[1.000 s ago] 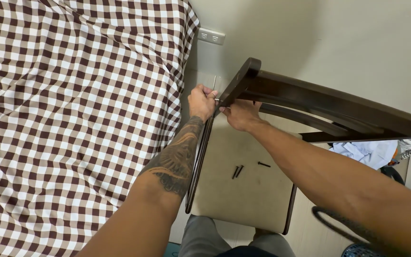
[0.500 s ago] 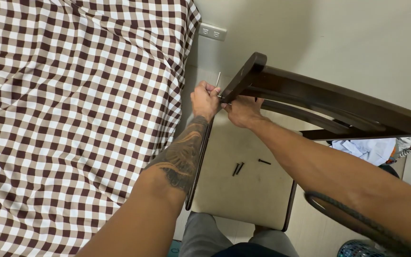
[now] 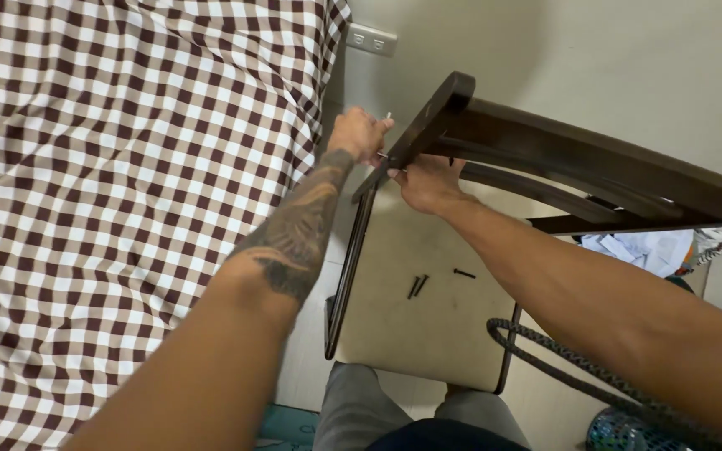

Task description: The person uses an Allen key to loosen and remove screws from the backrest of a wooden chair. They detach the backrest slats and place them on the chair seat.

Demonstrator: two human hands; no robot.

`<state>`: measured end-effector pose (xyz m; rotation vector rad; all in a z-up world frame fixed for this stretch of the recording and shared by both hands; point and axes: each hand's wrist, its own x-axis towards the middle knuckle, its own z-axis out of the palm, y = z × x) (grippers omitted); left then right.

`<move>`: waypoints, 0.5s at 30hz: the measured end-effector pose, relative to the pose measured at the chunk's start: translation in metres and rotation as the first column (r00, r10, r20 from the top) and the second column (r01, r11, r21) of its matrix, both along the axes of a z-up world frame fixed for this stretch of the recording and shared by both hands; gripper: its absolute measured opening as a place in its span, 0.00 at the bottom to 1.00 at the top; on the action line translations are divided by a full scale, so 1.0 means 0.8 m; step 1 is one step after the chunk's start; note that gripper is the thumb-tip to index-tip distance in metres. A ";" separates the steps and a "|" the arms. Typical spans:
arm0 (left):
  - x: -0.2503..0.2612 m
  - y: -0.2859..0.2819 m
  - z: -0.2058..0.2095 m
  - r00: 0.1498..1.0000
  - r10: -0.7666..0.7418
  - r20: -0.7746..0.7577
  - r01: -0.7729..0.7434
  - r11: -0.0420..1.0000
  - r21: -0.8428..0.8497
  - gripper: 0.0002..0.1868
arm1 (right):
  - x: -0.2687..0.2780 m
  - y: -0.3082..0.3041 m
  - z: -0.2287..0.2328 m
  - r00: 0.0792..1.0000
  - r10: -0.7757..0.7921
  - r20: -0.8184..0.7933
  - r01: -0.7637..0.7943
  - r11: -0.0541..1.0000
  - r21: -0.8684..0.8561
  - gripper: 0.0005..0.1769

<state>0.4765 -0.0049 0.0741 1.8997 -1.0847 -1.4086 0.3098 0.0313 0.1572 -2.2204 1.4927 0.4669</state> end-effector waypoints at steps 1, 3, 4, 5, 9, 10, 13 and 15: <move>-0.003 -0.013 -0.021 0.999 -0.024 -0.031 0.026 0.997 0.074 0.22 | -0.004 0.000 0.000 1.000 0.011 -0.017 -0.011 1.000 0.001 0.20; -0.006 -0.024 -0.070 0.991 -0.049 -0.122 0.080 0.961 0.263 0.18 | 0.002 -0.002 -0.003 0.999 0.009 -0.035 -0.009 1.000 0.021 0.19; -0.012 -0.031 -0.095 0.984 -0.061 -0.170 0.118 0.930 0.349 0.18 | 0.001 -0.006 -0.004 0.999 0.003 -0.046 -0.001 1.000 0.026 0.19; -0.008 -0.041 -0.117 0.930 0.099 -0.355 0.078 0.889 0.452 0.17 | 0.000 -0.012 -0.006 0.999 -0.004 -0.038 0.004 1.000 0.012 0.20; -0.018 -0.007 -0.171 0.575 0.513 -0.637 -0.056 0.802 0.595 0.15 | -0.006 -0.008 -0.018 1.000 0.003 0.017 -0.003 1.000 -0.019 0.20; -0.023 0.005 -0.169 0.535 0.526 -0.661 -0.127 0.824 0.553 0.13 | -0.006 -0.007 -0.019 0.999 0.004 0.043 -0.003 0.999 -0.036 0.19; -0.040 0.029 -0.138 0.743 0.529 -0.411 -0.371 0.836 0.405 0.13 | -0.010 -0.005 -0.017 0.999 0.024 -0.034 -0.025 1.000 -0.019 0.20; -0.039 0.038 -0.105 0.914 0.395 -0.090 -0.366 0.900 0.235 0.13 | -0.008 -0.009 -0.011 1.000 0.020 0.015 -0.019 1.000 -0.018 0.21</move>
